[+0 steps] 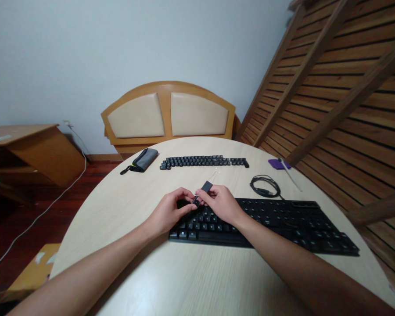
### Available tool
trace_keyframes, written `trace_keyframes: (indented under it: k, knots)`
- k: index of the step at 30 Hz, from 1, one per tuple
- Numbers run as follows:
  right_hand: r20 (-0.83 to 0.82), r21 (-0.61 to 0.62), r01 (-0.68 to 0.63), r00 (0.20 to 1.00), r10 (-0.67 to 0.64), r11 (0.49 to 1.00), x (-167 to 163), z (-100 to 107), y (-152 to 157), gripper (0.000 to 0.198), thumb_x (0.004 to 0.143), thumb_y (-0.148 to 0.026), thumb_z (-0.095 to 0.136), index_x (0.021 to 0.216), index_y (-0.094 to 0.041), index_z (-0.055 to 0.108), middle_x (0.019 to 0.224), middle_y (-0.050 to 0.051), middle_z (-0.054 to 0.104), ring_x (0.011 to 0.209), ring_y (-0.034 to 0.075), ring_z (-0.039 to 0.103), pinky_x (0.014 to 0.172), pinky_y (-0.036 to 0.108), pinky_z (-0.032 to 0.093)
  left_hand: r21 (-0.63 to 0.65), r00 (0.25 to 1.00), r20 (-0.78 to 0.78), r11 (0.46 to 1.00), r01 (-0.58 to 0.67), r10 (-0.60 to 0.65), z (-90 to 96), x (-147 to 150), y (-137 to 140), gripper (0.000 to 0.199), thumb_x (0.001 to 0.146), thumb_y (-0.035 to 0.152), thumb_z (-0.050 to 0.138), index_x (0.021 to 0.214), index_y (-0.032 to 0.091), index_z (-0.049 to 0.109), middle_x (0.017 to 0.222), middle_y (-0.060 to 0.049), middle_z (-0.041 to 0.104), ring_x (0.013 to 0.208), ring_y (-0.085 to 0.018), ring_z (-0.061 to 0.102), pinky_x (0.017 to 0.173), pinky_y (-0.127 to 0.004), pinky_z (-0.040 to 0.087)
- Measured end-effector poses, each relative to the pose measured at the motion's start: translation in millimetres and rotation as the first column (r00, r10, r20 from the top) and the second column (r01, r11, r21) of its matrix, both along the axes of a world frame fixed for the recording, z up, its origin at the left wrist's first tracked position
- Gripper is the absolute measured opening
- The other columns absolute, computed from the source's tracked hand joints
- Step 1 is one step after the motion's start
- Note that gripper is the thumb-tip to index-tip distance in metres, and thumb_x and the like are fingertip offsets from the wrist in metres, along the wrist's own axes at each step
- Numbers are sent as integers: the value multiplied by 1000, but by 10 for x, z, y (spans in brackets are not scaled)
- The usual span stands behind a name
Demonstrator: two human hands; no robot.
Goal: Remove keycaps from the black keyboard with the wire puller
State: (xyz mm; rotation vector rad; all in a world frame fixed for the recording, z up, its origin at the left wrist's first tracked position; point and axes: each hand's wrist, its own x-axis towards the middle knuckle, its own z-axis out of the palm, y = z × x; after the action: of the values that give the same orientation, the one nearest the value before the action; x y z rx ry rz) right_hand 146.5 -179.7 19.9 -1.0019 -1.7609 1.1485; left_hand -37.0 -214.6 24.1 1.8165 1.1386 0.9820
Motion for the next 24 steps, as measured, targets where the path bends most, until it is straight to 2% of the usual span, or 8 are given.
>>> trace_keyframes:
  k: [5, 10, 15, 24]
  knots:
    - [-89, -96, 27, 995, -36, 995, -11, -13, 17, 37, 77, -51, 69, 82, -15, 65, 72, 6, 71, 63, 18, 67, 61, 29, 54, 70, 992, -109, 996, -63, 70, -10, -17, -6, 14, 83, 29, 67, 92, 18, 63, 93, -4, 70, 90, -20, 64, 84, -36, 50]
    - [-106, -116, 32, 993, -44, 993, -9, -30, 24, 35, 83, -49, 63, 85, -14, 61, 71, 6, 70, 62, 16, 67, 59, 26, 54, 124, 987, -112, 987, -105, 119, 0, -25, -2, 13, 84, 27, 67, 94, 19, 64, 95, -4, 69, 93, -21, 63, 86, -37, 50]
    - [-112, -119, 1, 994, -15, 993, -3, -41, 25, 33, 85, -46, 62, 89, -13, 61, 75, 6, 69, 63, 15, 67, 59, 26, 54, 135, 989, -104, 987, -87, 102, -7, -31, 10, 14, 85, 25, 66, 98, 19, 64, 98, -4, 70, 93, -20, 64, 86, -35, 51]
    - [-176, -132, -46, 984, 22, 990, 1, -16, 26, 32, 82, -41, 66, 97, -13, 63, 74, 3, 68, 69, 16, 67, 70, 31, 55, 301, 954, -291, 953, 20, 72, 36, -76, -1, 19, 92, 25, 59, 109, 25, 67, 103, -4, 72, 95, -21, 62, 87, -37, 48]
